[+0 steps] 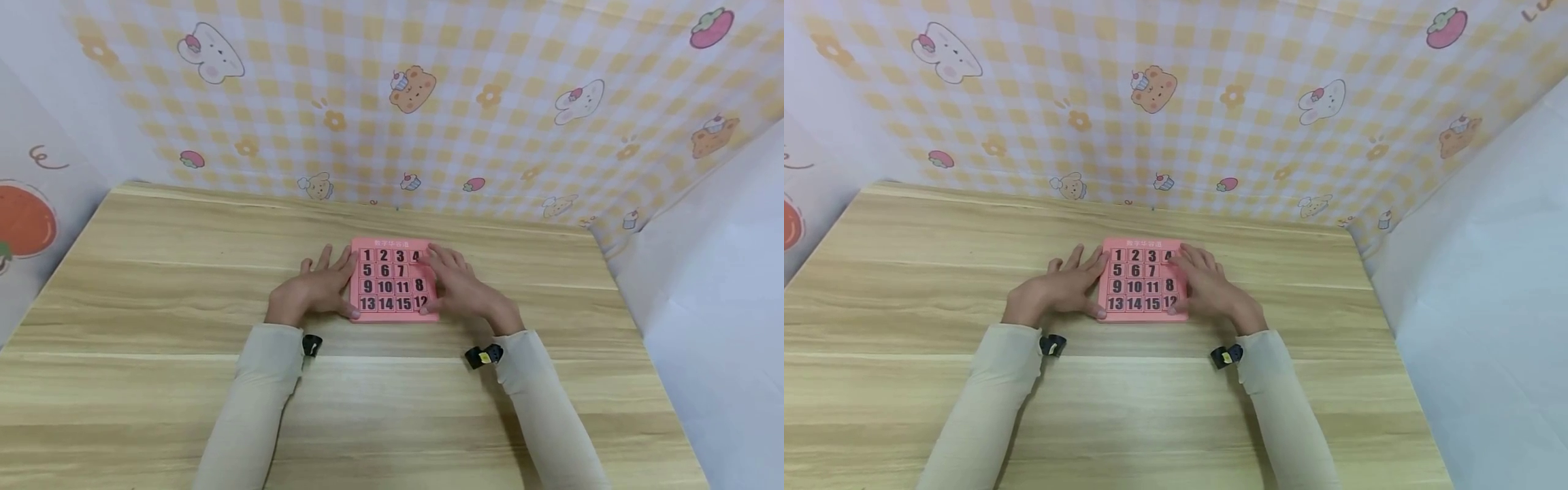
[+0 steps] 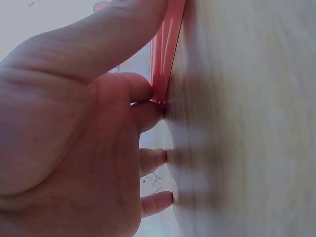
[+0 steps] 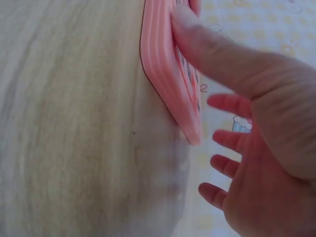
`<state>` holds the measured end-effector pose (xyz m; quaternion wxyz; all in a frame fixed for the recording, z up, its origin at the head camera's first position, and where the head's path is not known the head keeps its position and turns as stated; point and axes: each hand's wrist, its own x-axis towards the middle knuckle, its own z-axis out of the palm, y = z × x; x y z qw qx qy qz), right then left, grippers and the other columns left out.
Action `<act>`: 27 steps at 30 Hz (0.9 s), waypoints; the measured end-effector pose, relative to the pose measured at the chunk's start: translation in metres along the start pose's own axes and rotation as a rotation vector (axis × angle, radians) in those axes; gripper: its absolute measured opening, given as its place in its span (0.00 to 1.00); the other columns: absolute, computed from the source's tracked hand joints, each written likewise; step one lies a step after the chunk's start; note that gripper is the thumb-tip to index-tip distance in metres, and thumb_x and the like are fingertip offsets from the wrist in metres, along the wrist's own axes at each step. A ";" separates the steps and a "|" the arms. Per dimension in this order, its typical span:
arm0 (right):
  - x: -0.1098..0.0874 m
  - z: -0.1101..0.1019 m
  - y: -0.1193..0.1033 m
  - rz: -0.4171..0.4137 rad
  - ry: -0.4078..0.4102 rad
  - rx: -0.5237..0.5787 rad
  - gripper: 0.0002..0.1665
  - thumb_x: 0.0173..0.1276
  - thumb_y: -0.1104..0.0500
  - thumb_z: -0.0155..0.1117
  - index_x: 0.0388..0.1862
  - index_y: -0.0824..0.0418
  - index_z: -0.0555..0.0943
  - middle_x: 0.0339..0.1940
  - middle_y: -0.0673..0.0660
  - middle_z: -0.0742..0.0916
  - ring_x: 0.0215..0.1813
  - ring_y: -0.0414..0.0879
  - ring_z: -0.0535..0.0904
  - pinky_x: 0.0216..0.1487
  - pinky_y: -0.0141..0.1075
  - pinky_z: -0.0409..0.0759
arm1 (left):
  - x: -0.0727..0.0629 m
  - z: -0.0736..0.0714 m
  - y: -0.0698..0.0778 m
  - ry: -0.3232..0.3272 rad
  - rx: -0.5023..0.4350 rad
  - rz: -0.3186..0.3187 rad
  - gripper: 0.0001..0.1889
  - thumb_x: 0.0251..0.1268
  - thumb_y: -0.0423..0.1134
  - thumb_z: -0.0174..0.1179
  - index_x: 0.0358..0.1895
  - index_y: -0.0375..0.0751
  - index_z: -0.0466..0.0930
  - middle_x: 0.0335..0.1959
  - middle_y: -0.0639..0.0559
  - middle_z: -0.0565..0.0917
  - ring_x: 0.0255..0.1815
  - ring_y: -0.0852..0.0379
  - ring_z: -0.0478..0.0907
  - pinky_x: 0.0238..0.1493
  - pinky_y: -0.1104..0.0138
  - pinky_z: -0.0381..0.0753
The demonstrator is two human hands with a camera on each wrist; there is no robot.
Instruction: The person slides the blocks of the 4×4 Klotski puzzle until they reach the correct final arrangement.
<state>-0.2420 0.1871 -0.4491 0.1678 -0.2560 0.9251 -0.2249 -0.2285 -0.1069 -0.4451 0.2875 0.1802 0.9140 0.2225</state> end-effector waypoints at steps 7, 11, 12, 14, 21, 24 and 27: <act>0.010 -0.001 -0.002 0.063 0.093 -0.075 0.53 0.59 0.47 0.75 0.78 0.58 0.60 0.82 0.62 0.54 0.80 0.61 0.45 0.76 0.62 0.47 | -0.001 -0.001 0.002 -0.006 -0.007 -0.003 0.61 0.56 0.55 0.70 0.80 0.41 0.32 0.81 0.44 0.30 0.78 0.36 0.18 0.74 0.36 0.24; 0.011 -0.001 -0.002 0.081 0.101 -0.066 0.53 0.58 0.47 0.76 0.77 0.59 0.61 0.82 0.62 0.54 0.80 0.61 0.45 0.77 0.60 0.46 | -0.002 -0.001 0.001 -0.005 -0.006 -0.002 0.61 0.56 0.55 0.70 0.80 0.42 0.32 0.81 0.45 0.30 0.79 0.37 0.18 0.74 0.37 0.25; 0.011 0.000 -0.002 0.082 0.101 -0.064 0.53 0.58 0.47 0.76 0.77 0.59 0.61 0.82 0.62 0.54 0.80 0.61 0.46 0.77 0.60 0.45 | -0.002 -0.001 0.001 -0.004 -0.008 -0.002 0.61 0.56 0.55 0.70 0.80 0.42 0.32 0.81 0.45 0.30 0.79 0.37 0.18 0.75 0.37 0.25; 0.011 0.000 -0.002 0.083 0.104 -0.056 0.53 0.58 0.48 0.76 0.77 0.60 0.61 0.82 0.62 0.54 0.80 0.61 0.46 0.78 0.60 0.44 | -0.002 -0.002 0.001 0.000 -0.012 0.001 0.61 0.56 0.54 0.70 0.80 0.42 0.32 0.81 0.46 0.30 0.79 0.38 0.18 0.75 0.38 0.25; 0.009 0.001 -0.003 0.085 0.106 -0.007 0.53 0.58 0.50 0.76 0.77 0.61 0.61 0.82 0.62 0.54 0.81 0.61 0.47 0.77 0.61 0.48 | -0.003 0.000 -0.001 0.005 -0.050 -0.003 0.62 0.54 0.54 0.72 0.81 0.45 0.32 0.81 0.49 0.29 0.79 0.41 0.17 0.75 0.40 0.22; 0.007 0.002 -0.003 0.086 0.108 0.008 0.52 0.59 0.51 0.76 0.77 0.60 0.61 0.82 0.62 0.55 0.81 0.61 0.48 0.77 0.60 0.49 | -0.003 0.000 -0.001 0.013 -0.055 0.000 0.62 0.53 0.54 0.72 0.81 0.45 0.32 0.81 0.48 0.30 0.79 0.40 0.17 0.75 0.40 0.22; 0.006 0.002 -0.003 0.084 0.110 0.018 0.52 0.59 0.50 0.76 0.77 0.60 0.61 0.82 0.61 0.56 0.81 0.60 0.49 0.77 0.59 0.52 | -0.004 0.000 -0.002 0.014 -0.053 0.005 0.62 0.53 0.54 0.72 0.81 0.44 0.33 0.81 0.47 0.30 0.79 0.39 0.18 0.75 0.39 0.23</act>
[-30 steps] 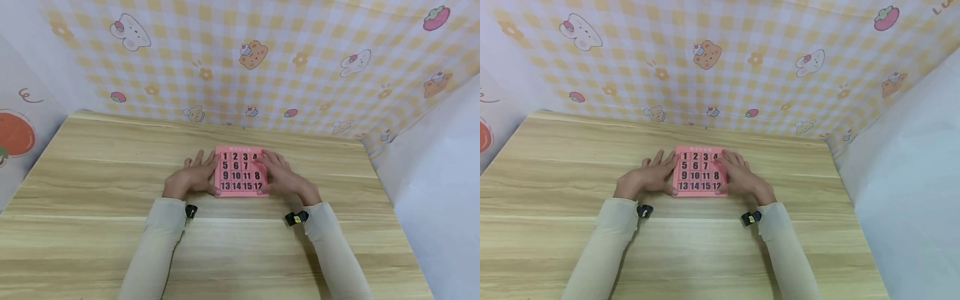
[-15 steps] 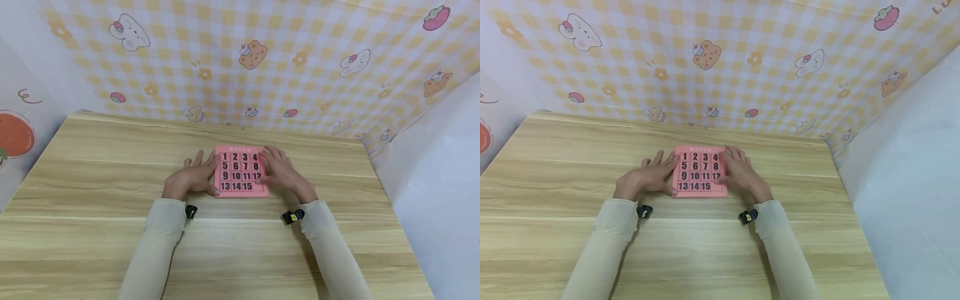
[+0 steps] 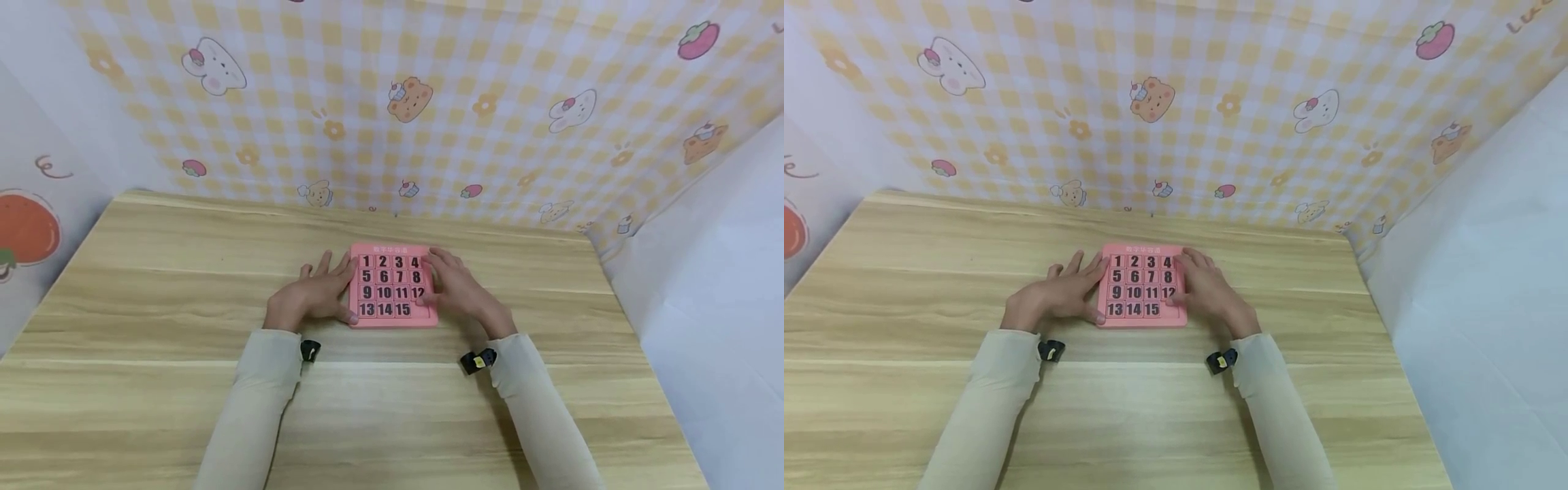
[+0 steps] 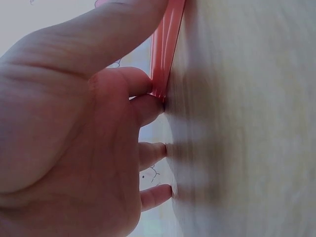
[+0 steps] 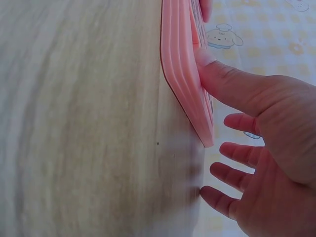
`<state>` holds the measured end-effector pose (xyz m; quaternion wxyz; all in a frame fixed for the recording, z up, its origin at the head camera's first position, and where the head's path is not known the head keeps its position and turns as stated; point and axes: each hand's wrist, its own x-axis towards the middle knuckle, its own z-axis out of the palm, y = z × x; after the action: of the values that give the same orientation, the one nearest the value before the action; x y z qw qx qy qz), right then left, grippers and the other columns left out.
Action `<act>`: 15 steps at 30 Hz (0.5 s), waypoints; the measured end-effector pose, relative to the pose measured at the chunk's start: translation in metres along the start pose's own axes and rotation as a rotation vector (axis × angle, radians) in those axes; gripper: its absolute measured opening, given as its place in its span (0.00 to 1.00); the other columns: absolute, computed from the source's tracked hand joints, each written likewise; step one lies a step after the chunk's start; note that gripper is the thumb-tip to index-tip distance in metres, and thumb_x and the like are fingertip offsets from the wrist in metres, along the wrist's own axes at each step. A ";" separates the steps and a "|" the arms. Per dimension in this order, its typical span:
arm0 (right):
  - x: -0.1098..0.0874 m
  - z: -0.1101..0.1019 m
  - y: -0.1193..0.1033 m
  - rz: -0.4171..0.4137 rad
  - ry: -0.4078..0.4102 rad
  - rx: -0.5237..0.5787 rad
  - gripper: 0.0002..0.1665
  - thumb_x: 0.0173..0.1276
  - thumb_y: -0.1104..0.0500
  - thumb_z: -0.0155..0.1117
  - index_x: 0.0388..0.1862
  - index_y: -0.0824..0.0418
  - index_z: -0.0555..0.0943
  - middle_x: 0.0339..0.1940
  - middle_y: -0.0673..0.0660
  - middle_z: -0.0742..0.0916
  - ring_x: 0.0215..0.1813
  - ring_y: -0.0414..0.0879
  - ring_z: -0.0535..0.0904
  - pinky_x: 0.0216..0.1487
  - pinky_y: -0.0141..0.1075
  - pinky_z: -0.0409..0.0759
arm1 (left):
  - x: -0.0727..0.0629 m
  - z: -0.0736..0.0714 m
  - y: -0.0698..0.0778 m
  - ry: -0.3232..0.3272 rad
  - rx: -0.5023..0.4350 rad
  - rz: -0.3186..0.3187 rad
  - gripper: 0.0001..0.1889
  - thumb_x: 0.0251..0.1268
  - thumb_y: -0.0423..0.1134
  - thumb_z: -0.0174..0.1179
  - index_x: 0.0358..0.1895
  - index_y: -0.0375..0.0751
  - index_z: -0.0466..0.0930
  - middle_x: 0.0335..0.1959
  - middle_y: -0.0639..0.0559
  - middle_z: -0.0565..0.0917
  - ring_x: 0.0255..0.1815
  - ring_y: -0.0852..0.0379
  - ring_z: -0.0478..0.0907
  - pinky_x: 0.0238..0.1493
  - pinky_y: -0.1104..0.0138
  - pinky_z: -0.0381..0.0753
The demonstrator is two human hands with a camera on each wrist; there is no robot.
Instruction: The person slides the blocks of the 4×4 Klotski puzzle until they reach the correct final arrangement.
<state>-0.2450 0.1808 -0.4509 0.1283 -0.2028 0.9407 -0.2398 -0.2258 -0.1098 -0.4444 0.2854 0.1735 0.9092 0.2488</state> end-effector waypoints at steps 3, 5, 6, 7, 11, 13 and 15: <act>0.001 0.000 0.000 -0.010 0.003 -0.001 0.51 0.60 0.50 0.75 0.77 0.61 0.61 0.81 0.61 0.57 0.80 0.60 0.51 0.78 0.58 0.53 | 0.001 -0.001 -0.001 0.001 0.006 0.010 0.62 0.54 0.55 0.71 0.81 0.44 0.33 0.81 0.46 0.30 0.79 0.39 0.18 0.75 0.39 0.23; 0.001 0.000 0.001 -0.009 0.011 -0.005 0.51 0.60 0.49 0.75 0.77 0.60 0.61 0.81 0.61 0.58 0.80 0.60 0.52 0.78 0.57 0.53 | 0.002 -0.003 -0.001 0.001 0.013 0.018 0.61 0.55 0.55 0.71 0.81 0.44 0.33 0.81 0.47 0.30 0.79 0.39 0.19 0.75 0.39 0.24; 0.001 0.000 0.001 -0.004 0.017 -0.008 0.51 0.60 0.49 0.75 0.77 0.60 0.61 0.81 0.61 0.58 0.80 0.60 0.53 0.78 0.57 0.53 | 0.004 -0.005 0.000 0.001 0.018 0.025 0.61 0.55 0.55 0.70 0.81 0.44 0.33 0.82 0.47 0.31 0.79 0.39 0.19 0.75 0.39 0.24; 0.001 0.000 0.001 -0.003 0.018 -0.009 0.51 0.60 0.49 0.75 0.77 0.60 0.61 0.81 0.61 0.58 0.80 0.60 0.53 0.78 0.57 0.54 | 0.004 -0.006 -0.001 0.001 0.020 0.028 0.60 0.56 0.55 0.70 0.81 0.44 0.33 0.82 0.47 0.31 0.79 0.39 0.19 0.75 0.39 0.24; 0.003 0.000 0.001 0.010 0.017 -0.008 0.49 0.62 0.49 0.74 0.77 0.60 0.61 0.81 0.61 0.58 0.80 0.60 0.53 0.78 0.56 0.54 | 0.006 -0.009 -0.002 -0.002 0.021 0.030 0.60 0.56 0.54 0.70 0.81 0.45 0.34 0.82 0.48 0.31 0.80 0.40 0.20 0.76 0.39 0.25; 0.003 0.000 0.002 0.006 0.020 -0.002 0.47 0.65 0.49 0.71 0.77 0.60 0.61 0.81 0.61 0.58 0.80 0.60 0.52 0.78 0.56 0.54 | 0.006 -0.009 -0.003 0.002 0.019 0.029 0.60 0.56 0.54 0.70 0.81 0.45 0.34 0.82 0.48 0.31 0.80 0.40 0.20 0.76 0.40 0.26; 0.002 -0.002 0.004 -0.008 0.027 -0.001 0.46 0.68 0.48 0.66 0.78 0.61 0.59 0.81 0.63 0.57 0.81 0.60 0.51 0.78 0.57 0.52 | 0.003 -0.010 -0.005 0.015 0.009 0.027 0.61 0.56 0.55 0.70 0.81 0.46 0.32 0.82 0.49 0.30 0.80 0.42 0.20 0.76 0.40 0.26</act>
<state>-0.2488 0.1838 -0.4514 0.1144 -0.2034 0.9416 -0.2428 -0.2352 -0.1162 -0.4408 0.2743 0.1850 0.9100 0.2497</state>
